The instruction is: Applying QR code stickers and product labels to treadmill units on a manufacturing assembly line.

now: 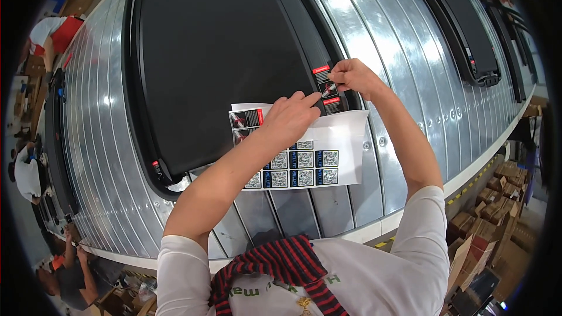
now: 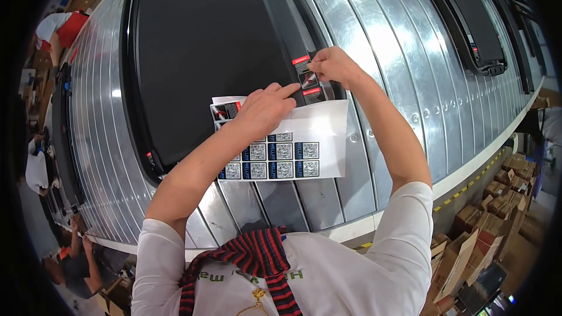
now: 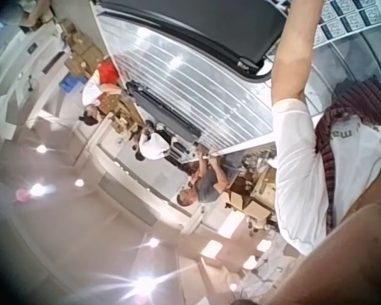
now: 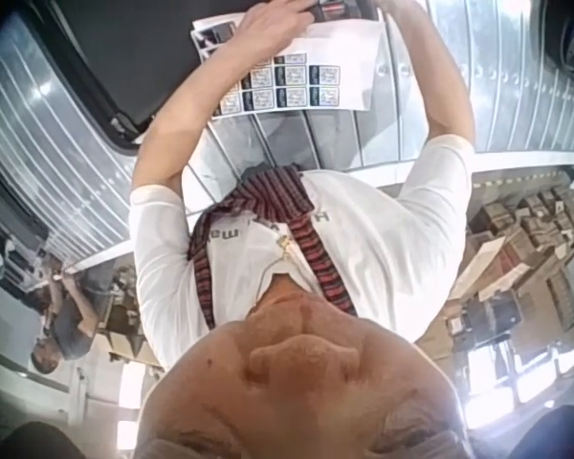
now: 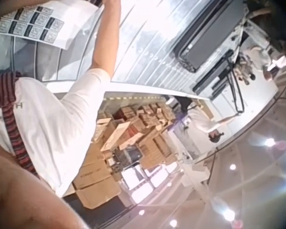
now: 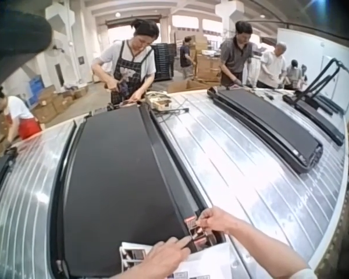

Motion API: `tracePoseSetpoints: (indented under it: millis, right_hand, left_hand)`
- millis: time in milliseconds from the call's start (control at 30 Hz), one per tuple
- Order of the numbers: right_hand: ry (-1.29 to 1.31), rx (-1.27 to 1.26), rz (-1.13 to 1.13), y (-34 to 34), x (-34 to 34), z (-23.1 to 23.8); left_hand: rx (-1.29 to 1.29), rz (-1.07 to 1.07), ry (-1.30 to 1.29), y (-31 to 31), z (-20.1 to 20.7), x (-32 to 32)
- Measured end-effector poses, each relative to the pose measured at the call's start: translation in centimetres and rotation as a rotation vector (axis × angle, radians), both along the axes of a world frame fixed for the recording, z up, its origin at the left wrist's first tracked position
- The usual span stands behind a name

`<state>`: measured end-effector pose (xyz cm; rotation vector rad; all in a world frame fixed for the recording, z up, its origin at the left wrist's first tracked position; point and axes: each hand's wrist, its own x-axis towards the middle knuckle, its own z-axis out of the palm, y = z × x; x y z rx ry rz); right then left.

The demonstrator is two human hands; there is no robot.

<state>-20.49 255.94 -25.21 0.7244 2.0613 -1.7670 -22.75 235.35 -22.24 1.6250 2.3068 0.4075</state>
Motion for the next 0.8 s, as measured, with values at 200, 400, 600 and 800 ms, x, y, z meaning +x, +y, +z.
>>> tracePoseSetpoints:
  millis: [200,400,600,800]
  right_hand:
    - [-0.024,0.028,0.001,-0.1,-0.1,0.3]
    - [-0.025,0.047,0.007,-0.1,-0.3,0.3]
    - [-0.002,0.065,-0.005,-0.2,-0.3,0.1]
    - [0.073,0.343,0.113,-1.0,-0.2,0.6]
  left_hand:
    - [-0.012,-0.043,0.017,0.5,-0.3,-0.4]
    - [0.005,-0.061,0.027,0.8,-0.5,-0.6]
    - [0.003,-0.058,0.02,0.8,-0.2,-0.6]
    - [-0.084,-0.076,0.022,1.2,-0.1,-0.6]
